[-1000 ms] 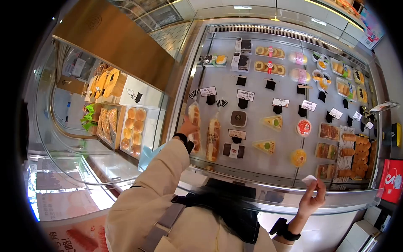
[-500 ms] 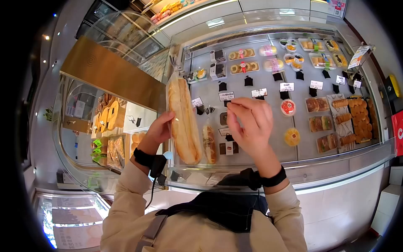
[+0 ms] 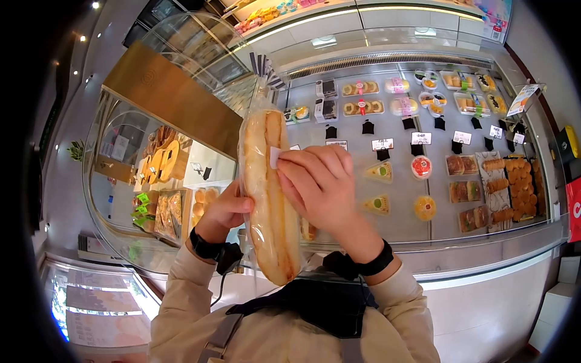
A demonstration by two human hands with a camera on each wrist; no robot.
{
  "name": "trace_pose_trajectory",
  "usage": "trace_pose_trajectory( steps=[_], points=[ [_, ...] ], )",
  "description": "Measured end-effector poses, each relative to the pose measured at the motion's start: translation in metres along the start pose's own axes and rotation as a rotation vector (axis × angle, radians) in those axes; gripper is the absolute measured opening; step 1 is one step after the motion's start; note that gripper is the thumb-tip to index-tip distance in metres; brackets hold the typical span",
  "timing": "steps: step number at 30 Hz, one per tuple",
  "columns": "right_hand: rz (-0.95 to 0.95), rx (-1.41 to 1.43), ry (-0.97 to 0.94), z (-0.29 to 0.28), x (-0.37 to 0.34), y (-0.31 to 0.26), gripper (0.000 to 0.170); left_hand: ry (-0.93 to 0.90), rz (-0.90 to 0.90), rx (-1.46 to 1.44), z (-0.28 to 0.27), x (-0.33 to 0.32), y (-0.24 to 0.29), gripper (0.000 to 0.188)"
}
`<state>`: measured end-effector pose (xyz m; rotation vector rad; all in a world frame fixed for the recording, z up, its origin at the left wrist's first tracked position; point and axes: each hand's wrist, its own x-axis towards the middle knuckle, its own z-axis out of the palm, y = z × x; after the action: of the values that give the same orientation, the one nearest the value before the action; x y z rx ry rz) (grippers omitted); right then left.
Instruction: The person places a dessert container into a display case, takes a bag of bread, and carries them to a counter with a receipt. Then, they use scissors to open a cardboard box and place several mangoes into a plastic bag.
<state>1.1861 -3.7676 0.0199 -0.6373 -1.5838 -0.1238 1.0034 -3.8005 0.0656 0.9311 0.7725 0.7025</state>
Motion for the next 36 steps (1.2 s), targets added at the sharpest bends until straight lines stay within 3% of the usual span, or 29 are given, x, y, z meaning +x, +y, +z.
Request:
trace_pose_trajectory(
  steps=[6,11,14,16,20,24,26,28,30,33,34,36],
  points=[
    [0.071,0.132,-0.135,0.008,-0.006,-0.005,0.022,0.017,-0.029,-0.013,-0.016,-0.006,-0.006,0.072],
    [0.304,0.495,-0.329,0.010,-0.009,-0.014,0.033,0.100,-0.027,-0.047,-0.027,-0.007,-0.004,0.071],
    [0.476,0.521,-0.397,-0.002,-0.030,-0.007,0.034,0.182,-0.037,0.006,-0.041,-0.004,-0.005,0.070],
    [0.611,0.418,-0.369,-0.016,-0.057,0.007,0.030,0.243,-0.049,0.045,-0.061,0.001,-0.009,0.070],
    [0.987,0.386,-0.232,-0.059,-0.107,0.020,0.019,0.543,-0.125,0.433,-0.124,0.018,-0.034,0.054],
    [1.082,0.165,-0.307,-0.109,-0.139,0.021,0.017,0.743,-0.269,0.504,-0.183,0.031,-0.087,0.064],
    [1.113,0.111,-0.323,-0.133,-0.149,0.020,0.017,0.748,-0.275,0.480,-0.182,0.037,-0.097,0.069],
    [1.148,0.057,-0.340,-0.152,-0.156,0.020,0.018,0.815,-0.451,0.636,-0.212,0.045,-0.129,0.073],
    [1.179,-0.057,-0.280,-0.165,-0.160,0.021,0.018,0.790,-0.432,0.580,-0.231,0.050,-0.157,0.082],
    [1.200,-0.056,-0.220,-0.166,-0.165,0.024,0.017,0.786,-0.377,1.085,-0.262,0.060,-0.199,0.094],
    [1.206,-0.052,-0.203,-0.164,-0.165,0.026,0.017,0.786,-0.375,1.080,-0.264,0.063,-0.206,0.094],
    [1.207,-0.082,-0.249,-0.156,-0.164,0.026,0.016,0.803,-0.631,1.136,-0.263,0.066,-0.216,0.090]
  ],
)
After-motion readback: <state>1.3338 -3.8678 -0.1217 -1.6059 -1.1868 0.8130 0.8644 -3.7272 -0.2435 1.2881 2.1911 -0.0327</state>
